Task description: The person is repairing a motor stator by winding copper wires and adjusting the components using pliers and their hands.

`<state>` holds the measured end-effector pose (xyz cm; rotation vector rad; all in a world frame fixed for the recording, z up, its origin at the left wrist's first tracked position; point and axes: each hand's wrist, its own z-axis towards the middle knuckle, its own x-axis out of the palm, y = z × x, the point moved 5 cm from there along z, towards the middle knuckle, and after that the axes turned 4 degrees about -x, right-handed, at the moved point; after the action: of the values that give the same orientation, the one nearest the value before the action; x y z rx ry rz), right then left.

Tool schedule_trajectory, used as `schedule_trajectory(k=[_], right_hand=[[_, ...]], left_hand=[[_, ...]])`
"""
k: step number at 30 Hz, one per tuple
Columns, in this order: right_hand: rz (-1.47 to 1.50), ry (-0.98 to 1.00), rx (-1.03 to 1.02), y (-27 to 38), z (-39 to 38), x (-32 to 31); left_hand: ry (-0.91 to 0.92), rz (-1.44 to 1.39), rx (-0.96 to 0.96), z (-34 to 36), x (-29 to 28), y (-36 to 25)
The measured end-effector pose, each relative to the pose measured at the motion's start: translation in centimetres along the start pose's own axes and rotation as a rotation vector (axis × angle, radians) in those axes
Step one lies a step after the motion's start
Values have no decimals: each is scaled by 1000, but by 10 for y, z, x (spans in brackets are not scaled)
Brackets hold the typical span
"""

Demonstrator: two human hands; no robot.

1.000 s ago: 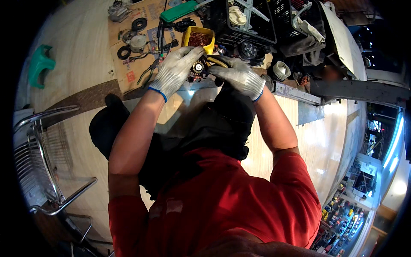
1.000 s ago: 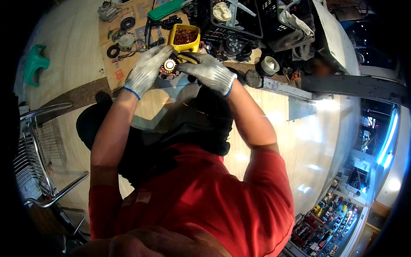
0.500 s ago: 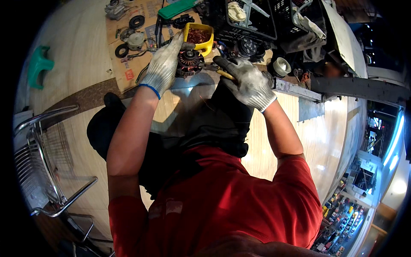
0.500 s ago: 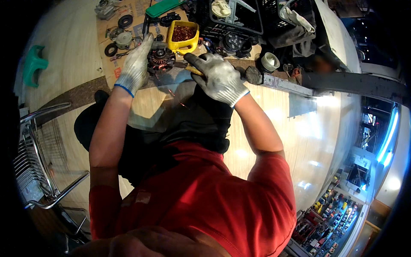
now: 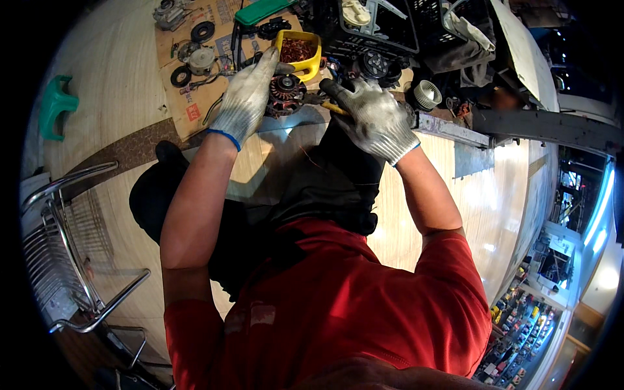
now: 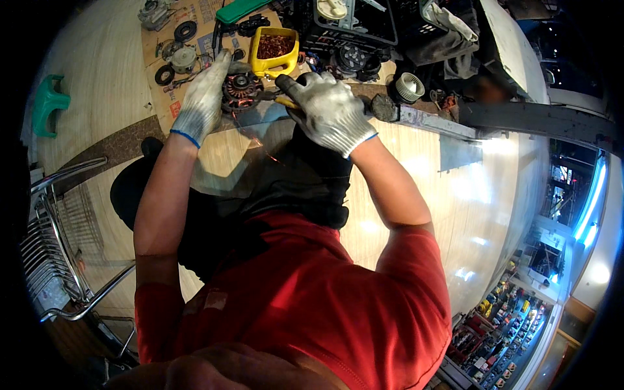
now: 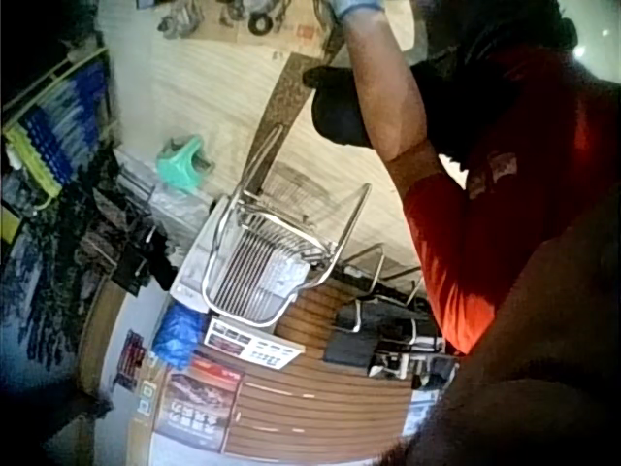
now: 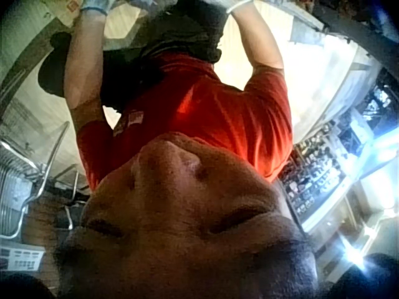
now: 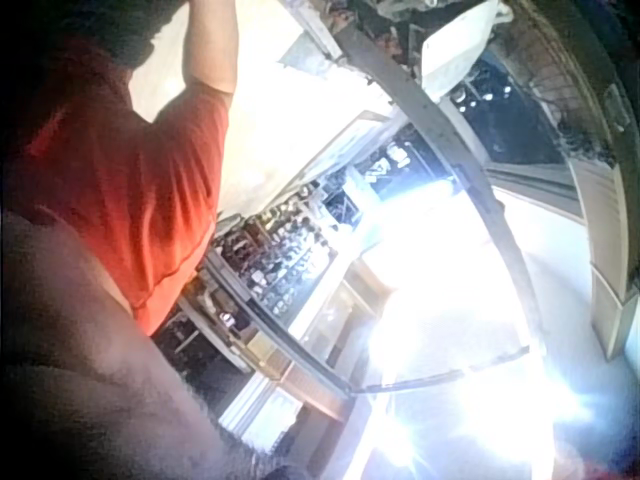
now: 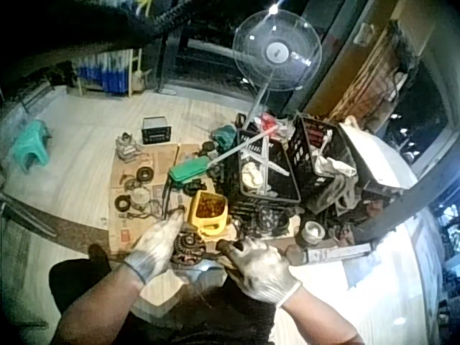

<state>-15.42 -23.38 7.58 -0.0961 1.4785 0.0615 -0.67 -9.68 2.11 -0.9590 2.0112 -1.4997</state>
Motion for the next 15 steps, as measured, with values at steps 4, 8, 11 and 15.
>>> schedule_trajectory(k=[4,8,11,15], right_hand=[[-10,-5,-22,3,3,-3],[3,6,-24,2,3,-2],[6,45,-9,3,3,-3],[3,82,-8,10,7,-8]], left_hand=[[33,45,246,7,-2,10],[17,-32,72,6,1,8],[-31,-18,-10,3,3,6],[-66,112,-29,2,0,6]])
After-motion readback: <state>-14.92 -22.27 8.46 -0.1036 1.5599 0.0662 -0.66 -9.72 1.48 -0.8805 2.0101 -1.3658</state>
